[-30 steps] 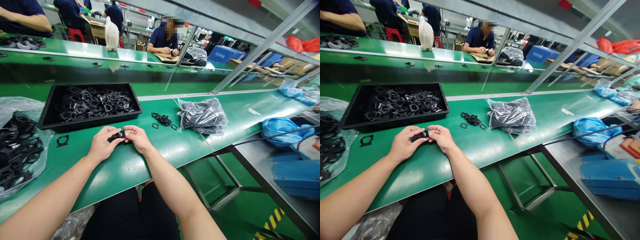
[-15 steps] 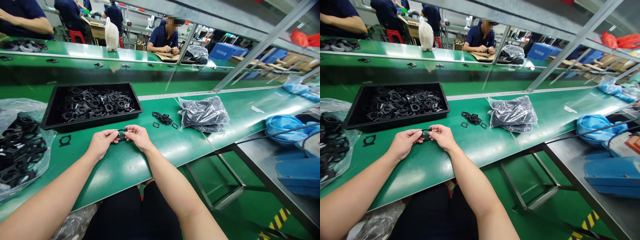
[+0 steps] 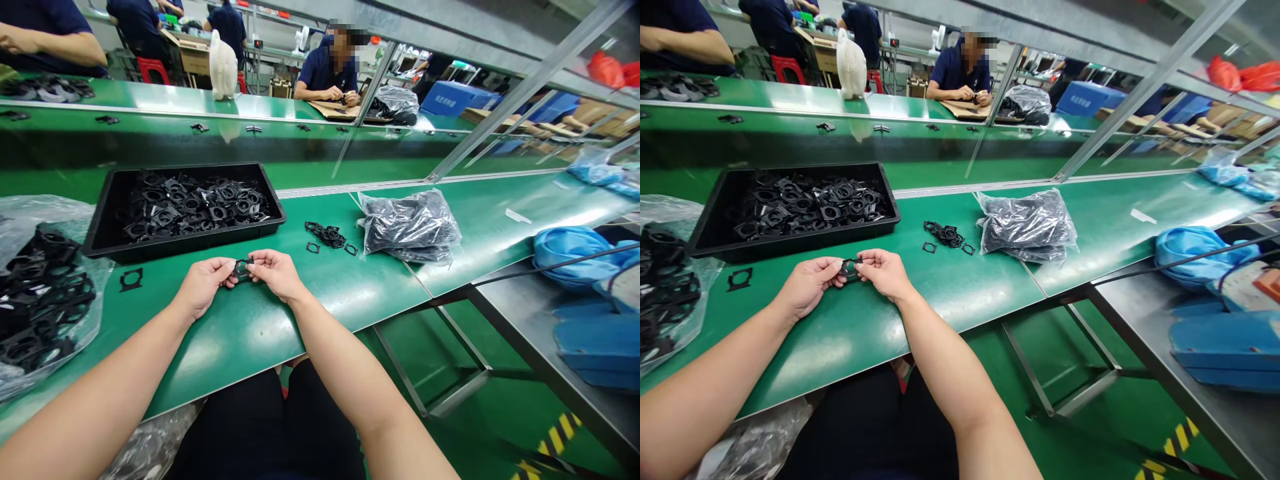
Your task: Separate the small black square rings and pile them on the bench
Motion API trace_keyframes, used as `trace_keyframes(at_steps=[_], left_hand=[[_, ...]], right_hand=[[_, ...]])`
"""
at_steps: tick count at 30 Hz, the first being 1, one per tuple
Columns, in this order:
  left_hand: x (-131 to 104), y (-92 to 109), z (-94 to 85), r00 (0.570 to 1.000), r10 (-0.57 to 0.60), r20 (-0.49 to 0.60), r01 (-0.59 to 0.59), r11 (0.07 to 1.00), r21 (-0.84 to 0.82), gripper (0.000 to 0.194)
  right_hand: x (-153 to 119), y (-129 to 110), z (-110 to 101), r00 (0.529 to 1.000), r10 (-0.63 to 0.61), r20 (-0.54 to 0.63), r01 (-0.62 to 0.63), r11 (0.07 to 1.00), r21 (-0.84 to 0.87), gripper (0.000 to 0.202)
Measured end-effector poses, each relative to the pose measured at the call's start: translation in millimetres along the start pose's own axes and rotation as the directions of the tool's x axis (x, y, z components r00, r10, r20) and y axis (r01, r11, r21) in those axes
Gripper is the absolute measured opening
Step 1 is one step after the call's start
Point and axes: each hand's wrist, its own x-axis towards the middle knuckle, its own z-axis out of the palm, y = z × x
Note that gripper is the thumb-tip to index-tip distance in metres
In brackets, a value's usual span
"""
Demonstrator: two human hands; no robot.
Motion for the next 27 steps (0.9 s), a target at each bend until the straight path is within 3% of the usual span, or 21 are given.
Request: trace_keyframes(at_steps=[15, 24, 27], left_hand=[[-3.1, 1.7, 0.4, 0.994, -0.026, 0.11, 0.033, 0.997, -0.068, 0.039], [0.5, -5.3, 3.5, 0.996, -0.017, -0.091, 0.004, 0.991, -0.135, 0.047], [0.6, -7.6, 1.9, 0.987, 0.122, -0.108, -0.123, 0.992, 0.003, 0.042]], right_hand=[[-1.3, -1.4, 0.5, 0.999, 0.036, 0.036, -0.036, 0.999, 0.016, 0.034], [-1.6, -4.7, -2.7, 0.991, 0.057, 0.119, -0.069, 0.993, 0.093, 0.039], [-1.7, -6.4, -4.5, 0.981, 0.118, 0.151, -0.139, 0.982, 0.131, 0.04]])
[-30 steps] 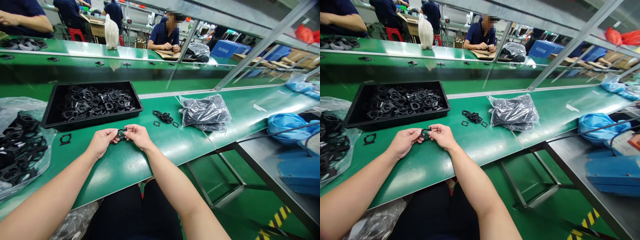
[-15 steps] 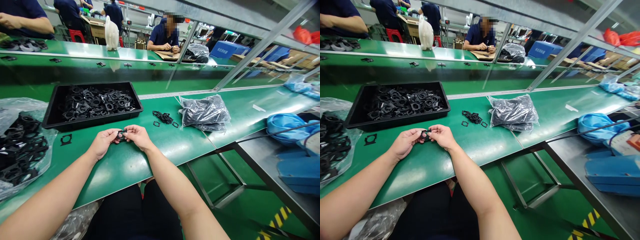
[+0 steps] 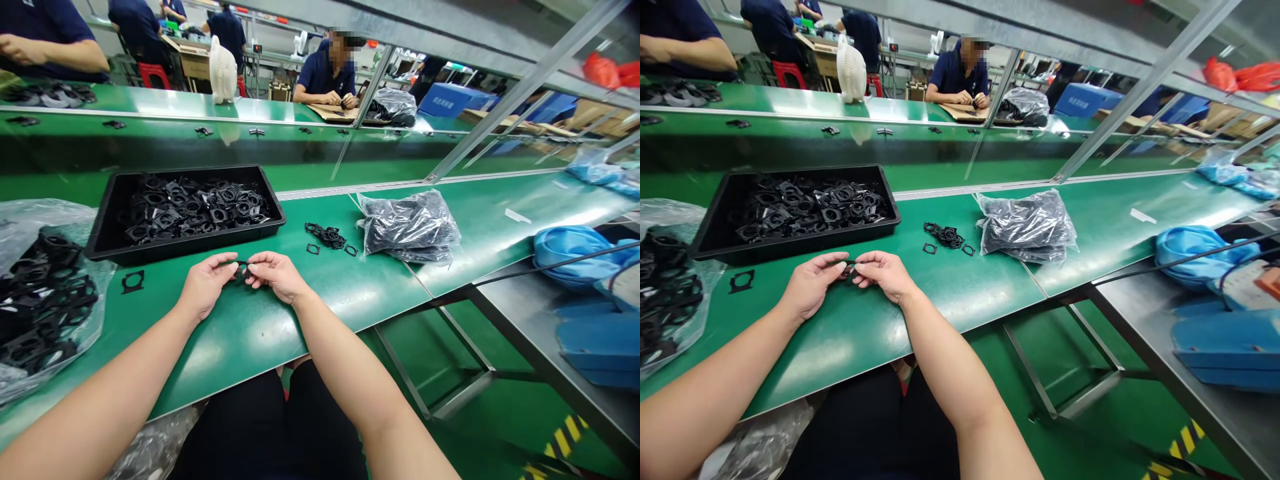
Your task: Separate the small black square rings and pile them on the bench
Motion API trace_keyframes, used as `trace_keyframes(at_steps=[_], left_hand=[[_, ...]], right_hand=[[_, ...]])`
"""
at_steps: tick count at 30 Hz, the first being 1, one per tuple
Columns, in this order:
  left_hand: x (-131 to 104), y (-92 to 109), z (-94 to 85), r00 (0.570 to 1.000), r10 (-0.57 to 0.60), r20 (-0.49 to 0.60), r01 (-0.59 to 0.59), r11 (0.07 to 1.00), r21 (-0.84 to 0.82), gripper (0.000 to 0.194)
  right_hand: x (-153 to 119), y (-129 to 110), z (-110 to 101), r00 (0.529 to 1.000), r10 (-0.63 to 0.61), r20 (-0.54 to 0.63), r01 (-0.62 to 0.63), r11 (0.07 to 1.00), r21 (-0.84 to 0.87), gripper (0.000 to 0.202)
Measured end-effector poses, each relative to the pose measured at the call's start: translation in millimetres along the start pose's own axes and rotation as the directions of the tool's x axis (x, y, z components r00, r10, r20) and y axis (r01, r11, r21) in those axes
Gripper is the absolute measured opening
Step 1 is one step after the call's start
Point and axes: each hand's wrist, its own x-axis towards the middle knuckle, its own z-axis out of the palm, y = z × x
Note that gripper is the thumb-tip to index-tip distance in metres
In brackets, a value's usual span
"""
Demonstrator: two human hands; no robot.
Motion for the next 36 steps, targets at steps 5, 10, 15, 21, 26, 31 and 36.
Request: trace_keyframes(at_steps=[5, 10, 15, 21, 26, 31, 36], left_hand=[[-4.4, 0.1, -1.2, 0.981, 0.054, 0.189, -0.059, 0.998, 0.019, 0.033], [-7.7, 5.6, 1.2, 0.936, -0.193, 0.296, 0.245, 0.958, -0.15, 0.034], [-7.2, 10.7, 0.6, 0.927, -0.226, 0.299, 0.3, 0.925, -0.231, 0.033], [-5.9, 9.0, 0.4, 0.919, -0.206, 0.336, 0.294, 0.926, -0.237, 0.031], [-6.0, 6.7, 0.0, 0.914, -0.196, 0.356, 0.282, 0.937, -0.207, 0.03], [-7.1, 7.1, 0.4, 0.923, -0.21, 0.321, 0.286, 0.935, -0.211, 0.032], [-8.1, 10.9, 0.9, 0.931, -0.221, 0.29, 0.275, 0.948, -0.161, 0.033]], right_hand=[[1.2, -0.3, -0.3, 0.999, 0.025, -0.041, -0.025, 1.0, -0.011, 0.044], [1.4, 4.1, 1.2, 0.98, -0.16, -0.121, 0.126, 0.96, -0.25, 0.033], [-3.4, 6.5, 3.0, 0.793, -0.608, -0.041, 0.451, 0.632, -0.63, 0.016], [-6.1, 7.9, 3.5, 0.723, -0.682, 0.11, 0.532, 0.448, -0.718, 0.009], [-5.7, 9.0, 2.7, 0.715, -0.687, 0.13, 0.526, 0.405, -0.748, 0.006], [-6.8, 7.2, 1.9, 0.705, -0.688, 0.173, 0.55, 0.377, -0.745, 0.006], [-9.5, 4.8, 2.9, 0.735, -0.654, 0.18, 0.551, 0.42, -0.721, 0.009]])
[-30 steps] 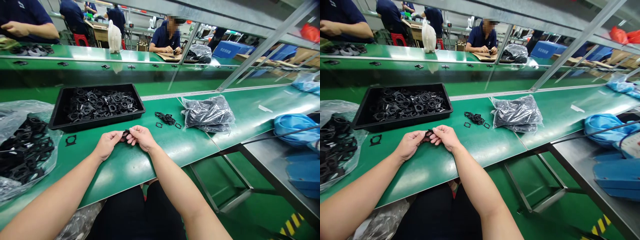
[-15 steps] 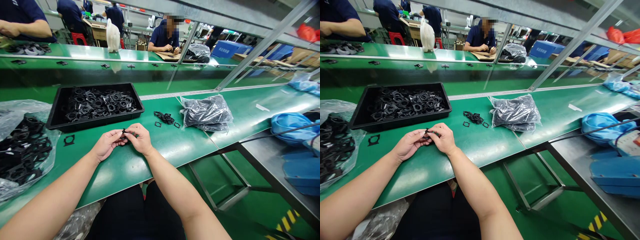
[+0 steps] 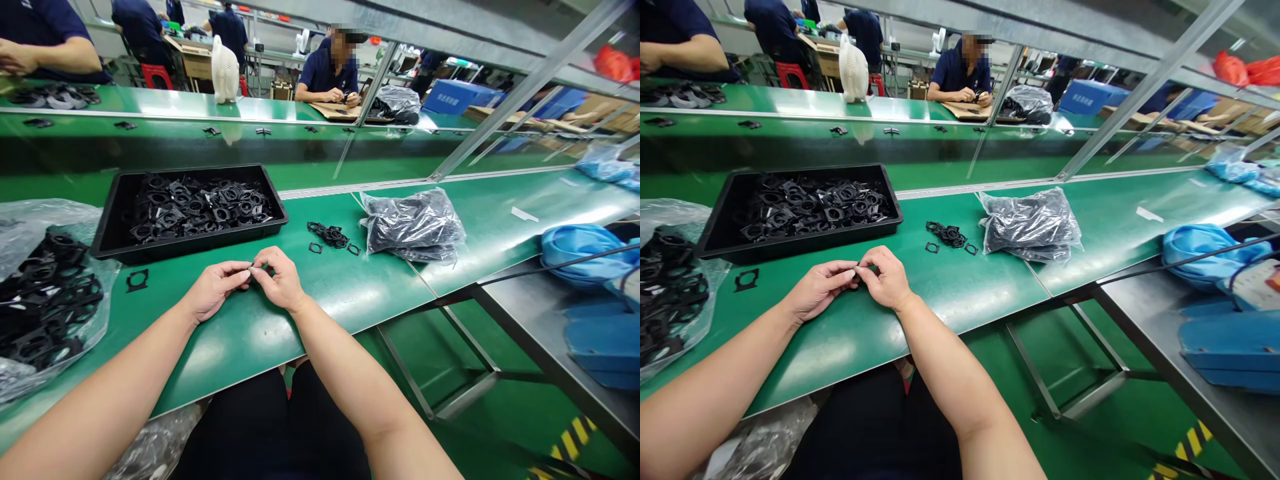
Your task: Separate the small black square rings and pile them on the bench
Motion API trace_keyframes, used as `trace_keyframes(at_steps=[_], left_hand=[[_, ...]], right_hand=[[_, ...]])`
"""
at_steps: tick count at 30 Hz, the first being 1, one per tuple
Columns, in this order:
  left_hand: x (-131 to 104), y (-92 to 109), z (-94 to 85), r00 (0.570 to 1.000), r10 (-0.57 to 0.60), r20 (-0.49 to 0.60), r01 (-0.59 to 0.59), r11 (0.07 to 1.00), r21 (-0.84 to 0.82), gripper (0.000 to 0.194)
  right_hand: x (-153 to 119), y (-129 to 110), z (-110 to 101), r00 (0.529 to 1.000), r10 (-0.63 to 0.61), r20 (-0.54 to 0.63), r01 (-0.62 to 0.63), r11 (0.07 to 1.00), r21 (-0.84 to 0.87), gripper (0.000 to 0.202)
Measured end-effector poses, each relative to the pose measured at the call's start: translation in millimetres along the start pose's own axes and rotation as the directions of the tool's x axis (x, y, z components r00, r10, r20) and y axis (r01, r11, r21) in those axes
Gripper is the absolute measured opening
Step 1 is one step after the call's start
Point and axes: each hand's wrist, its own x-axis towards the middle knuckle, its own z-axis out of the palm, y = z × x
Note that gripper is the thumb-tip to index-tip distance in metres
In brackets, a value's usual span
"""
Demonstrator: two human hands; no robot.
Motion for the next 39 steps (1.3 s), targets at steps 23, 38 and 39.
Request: trace_keyframes(at_steps=[23, 38, 39], left_hand=[[3.5, -7.4, -3.3, 0.994, 0.053, 0.095, -0.039, 0.99, -0.139, 0.031], [2.0, 1.8, -6.6, 0.989, -0.03, 0.144, 0.04, 0.997, -0.07, 0.033], [1.9, 1.7, -6.9, 0.989, -0.039, 0.14, 0.05, 0.996, -0.075, 0.033]], right_hand=[[2.1, 0.1, 3.7, 0.991, 0.101, -0.09, -0.104, 0.994, -0.024, 0.013], [1.6, 7.2, 7.9, 0.89, 0.44, 0.122, -0.452, 0.811, 0.372, 0.023], [1.9, 7.1, 7.4, 0.884, 0.449, 0.127, -0.462, 0.806, 0.369, 0.024]])
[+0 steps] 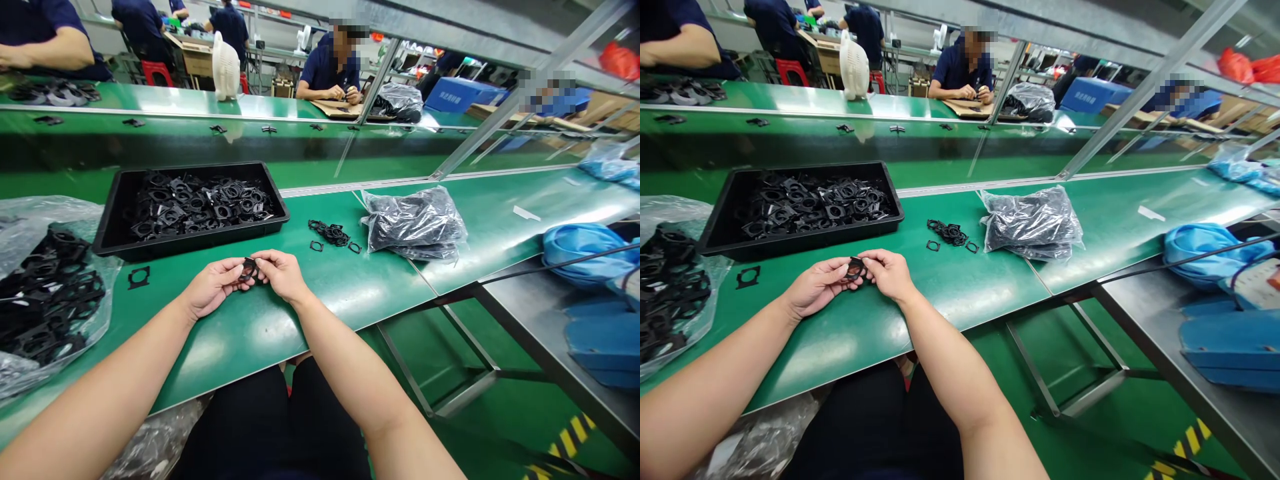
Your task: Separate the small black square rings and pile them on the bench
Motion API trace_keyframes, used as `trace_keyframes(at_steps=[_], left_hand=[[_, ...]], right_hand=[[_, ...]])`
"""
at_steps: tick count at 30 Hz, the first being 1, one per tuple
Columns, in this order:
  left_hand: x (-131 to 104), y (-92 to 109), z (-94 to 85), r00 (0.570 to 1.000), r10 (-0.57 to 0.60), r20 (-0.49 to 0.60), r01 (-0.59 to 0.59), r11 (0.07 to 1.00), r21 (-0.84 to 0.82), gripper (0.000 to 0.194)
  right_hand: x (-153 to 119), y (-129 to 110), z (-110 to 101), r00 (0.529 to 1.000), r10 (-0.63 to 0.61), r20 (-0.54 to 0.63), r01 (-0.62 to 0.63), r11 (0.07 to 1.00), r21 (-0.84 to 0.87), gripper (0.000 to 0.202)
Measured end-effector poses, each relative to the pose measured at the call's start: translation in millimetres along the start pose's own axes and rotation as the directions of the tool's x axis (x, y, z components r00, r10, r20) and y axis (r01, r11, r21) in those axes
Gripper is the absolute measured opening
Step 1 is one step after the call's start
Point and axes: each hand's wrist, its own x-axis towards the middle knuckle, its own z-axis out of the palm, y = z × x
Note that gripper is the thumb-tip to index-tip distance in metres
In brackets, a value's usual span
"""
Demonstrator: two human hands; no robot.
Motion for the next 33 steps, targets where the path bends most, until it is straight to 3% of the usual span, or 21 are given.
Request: trace_keyframes(at_steps=[4, 9, 13, 17, 19, 23, 26, 33], left_hand=[[0.4, -0.2, 0.6, 1.0, -0.003, -0.024, 0.003, 1.0, -0.026, 0.033], [1.1, -0.2, 0.9, 1.0, -0.006, -0.017, 0.005, 0.999, -0.036, 0.03], [0.8, -1.0, 3.5, 0.998, 0.042, -0.046, -0.043, 0.998, -0.035, 0.03], [0.8, -2.4, 9.6, 0.988, 0.101, -0.118, -0.094, 0.994, 0.063, 0.034], [1.4, -3.1, 11.6, 0.976, 0.125, -0.18, -0.111, 0.99, 0.086, 0.034], [3.2, -3.8, 10.7, 0.947, 0.191, -0.26, -0.171, 0.98, 0.096, 0.035], [4.7, -5.2, 7.5, 0.929, 0.216, -0.301, -0.194, 0.976, 0.102, 0.038], [6.2, -12.0, 3.3, 0.929, 0.265, -0.257, -0.201, 0.947, 0.25, 0.037]], right_hand=[[-0.2, -0.2, 0.2, 1.0, 0.003, -0.023, -0.003, 1.0, -0.021, 0.028], [-0.1, 2.3, 0.7, 0.986, -0.164, -0.032, 0.16, 0.98, -0.117, 0.025], [0.2, 2.6, 1.9, 0.999, -0.036, -0.004, 0.036, 0.998, -0.054, 0.023], [-1.4, 2.3, 2.5, 1.0, 0.013, -0.002, -0.013, 1.0, -0.005, 0.04], [-2.1, 2.9, 1.9, 1.0, -0.025, 0.009, 0.025, 0.997, -0.067, 0.045], [-1.5, 3.7, 0.3, 0.982, -0.185, -0.037, 0.17, 0.953, -0.249, 0.021], [-0.6, 2.9, -0.6, 0.962, -0.263, -0.076, 0.225, 0.917, -0.329, 0.017], [-3.1, -2.9, -0.8, 0.914, -0.386, -0.127, 0.315, 0.869, -0.381, 0.009]])
